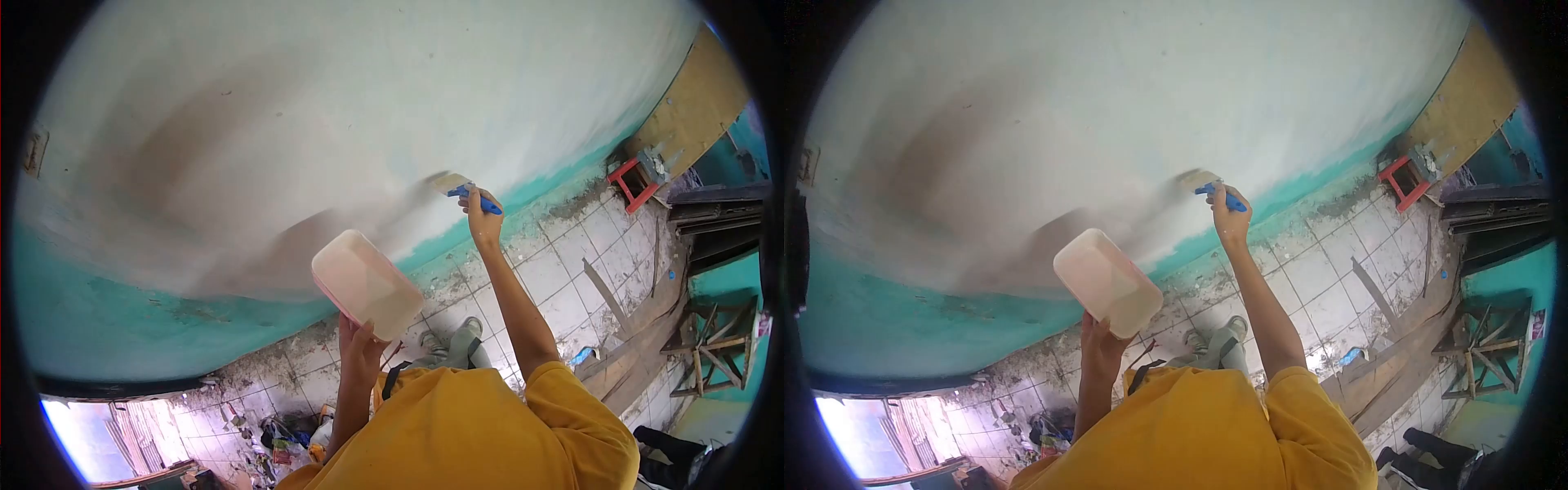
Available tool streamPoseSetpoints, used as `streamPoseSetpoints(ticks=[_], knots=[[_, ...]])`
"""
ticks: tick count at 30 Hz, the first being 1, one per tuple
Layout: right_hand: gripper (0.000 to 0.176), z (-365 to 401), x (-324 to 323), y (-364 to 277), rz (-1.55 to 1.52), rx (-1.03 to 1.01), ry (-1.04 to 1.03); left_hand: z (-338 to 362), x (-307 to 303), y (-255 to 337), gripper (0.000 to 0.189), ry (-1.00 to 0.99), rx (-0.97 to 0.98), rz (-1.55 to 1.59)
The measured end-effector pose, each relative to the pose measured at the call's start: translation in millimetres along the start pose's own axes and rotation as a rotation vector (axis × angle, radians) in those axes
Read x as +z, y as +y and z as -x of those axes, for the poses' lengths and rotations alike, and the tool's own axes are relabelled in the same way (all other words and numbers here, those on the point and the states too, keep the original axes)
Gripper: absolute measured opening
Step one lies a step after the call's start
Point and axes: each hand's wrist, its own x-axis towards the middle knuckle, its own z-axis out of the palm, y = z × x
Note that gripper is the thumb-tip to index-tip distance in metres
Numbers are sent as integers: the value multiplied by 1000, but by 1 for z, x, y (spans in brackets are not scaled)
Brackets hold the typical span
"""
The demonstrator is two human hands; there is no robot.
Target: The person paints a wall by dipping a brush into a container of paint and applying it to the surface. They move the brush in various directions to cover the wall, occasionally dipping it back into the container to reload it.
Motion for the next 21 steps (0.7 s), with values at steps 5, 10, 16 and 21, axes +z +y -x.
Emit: streamPoseSetpoints(ticks=[5,10,16,21], knots=[[35,38,-9,-78,-87,35,-121,-10,8,3,72,-57,6,7],[35,96,-24,-131,-151,20,-191,-18,27,8,68,-62,6,49],[32,151,-37,-148,-72,12,-253,-24,30,0,66,-112,22,15],[24,162,-41,-142,262,-248,-424,-18,36,-6,69,-172,35,20]])
